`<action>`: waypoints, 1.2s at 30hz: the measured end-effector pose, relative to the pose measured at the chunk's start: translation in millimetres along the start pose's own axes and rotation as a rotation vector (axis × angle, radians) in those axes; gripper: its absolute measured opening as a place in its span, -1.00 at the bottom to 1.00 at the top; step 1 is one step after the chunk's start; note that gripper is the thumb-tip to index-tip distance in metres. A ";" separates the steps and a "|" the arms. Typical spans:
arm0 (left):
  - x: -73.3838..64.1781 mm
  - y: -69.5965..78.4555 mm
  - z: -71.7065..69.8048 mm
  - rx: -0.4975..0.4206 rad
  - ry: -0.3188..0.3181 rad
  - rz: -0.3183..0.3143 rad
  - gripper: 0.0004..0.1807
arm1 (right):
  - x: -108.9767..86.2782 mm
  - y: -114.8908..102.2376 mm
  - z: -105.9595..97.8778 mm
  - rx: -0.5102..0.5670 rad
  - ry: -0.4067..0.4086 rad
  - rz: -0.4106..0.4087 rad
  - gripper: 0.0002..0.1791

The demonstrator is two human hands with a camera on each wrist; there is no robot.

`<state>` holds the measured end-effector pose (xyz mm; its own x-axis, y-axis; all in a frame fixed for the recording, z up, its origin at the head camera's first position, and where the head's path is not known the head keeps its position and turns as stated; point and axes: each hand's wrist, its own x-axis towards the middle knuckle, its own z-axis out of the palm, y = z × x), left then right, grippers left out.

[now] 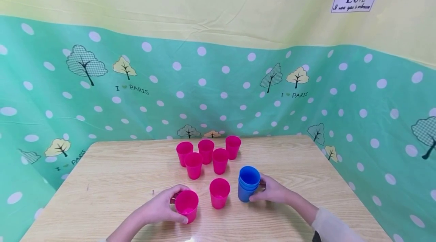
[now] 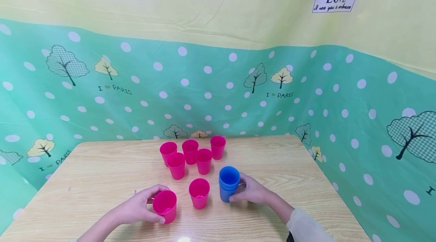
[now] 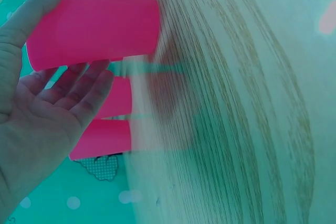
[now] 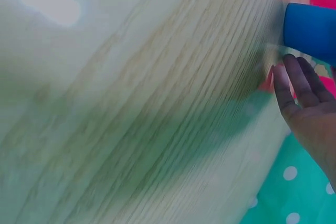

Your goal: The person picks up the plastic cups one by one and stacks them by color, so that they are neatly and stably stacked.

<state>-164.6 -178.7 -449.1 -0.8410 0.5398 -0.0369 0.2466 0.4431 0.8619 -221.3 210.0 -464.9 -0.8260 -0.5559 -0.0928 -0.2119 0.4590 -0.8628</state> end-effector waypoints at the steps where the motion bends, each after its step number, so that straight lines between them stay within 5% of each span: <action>1: 0.1 0.2 0.0 0.000 -0.001 -0.004 -0.33 | -2.0 0.0 -1.3 -0.001 0.008 0.007 -0.21; 8: -0.3 -0.1 -0.5 0.017 -0.002 -0.022 -0.34 | -16.4 -2.6 -12.8 0.028 0.069 0.029 -0.22; 24: -1.2 0.6 -1.5 0.013 -0.013 -0.025 -0.33 | -55.0 -14.7 -30.6 -0.086 0.200 0.025 -0.46; 36: -0.8 1.2 -0.8 0.017 -0.021 -0.021 -0.34 | -66.0 -32.5 -20.1 -0.050 0.137 -0.030 -0.61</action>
<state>-164.0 -179.2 -447.7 -0.8357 0.5452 -0.0659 0.2373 0.4668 0.8519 -170.4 245.7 -420.7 -0.8818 -0.4716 0.0043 -0.2603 0.4792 -0.8382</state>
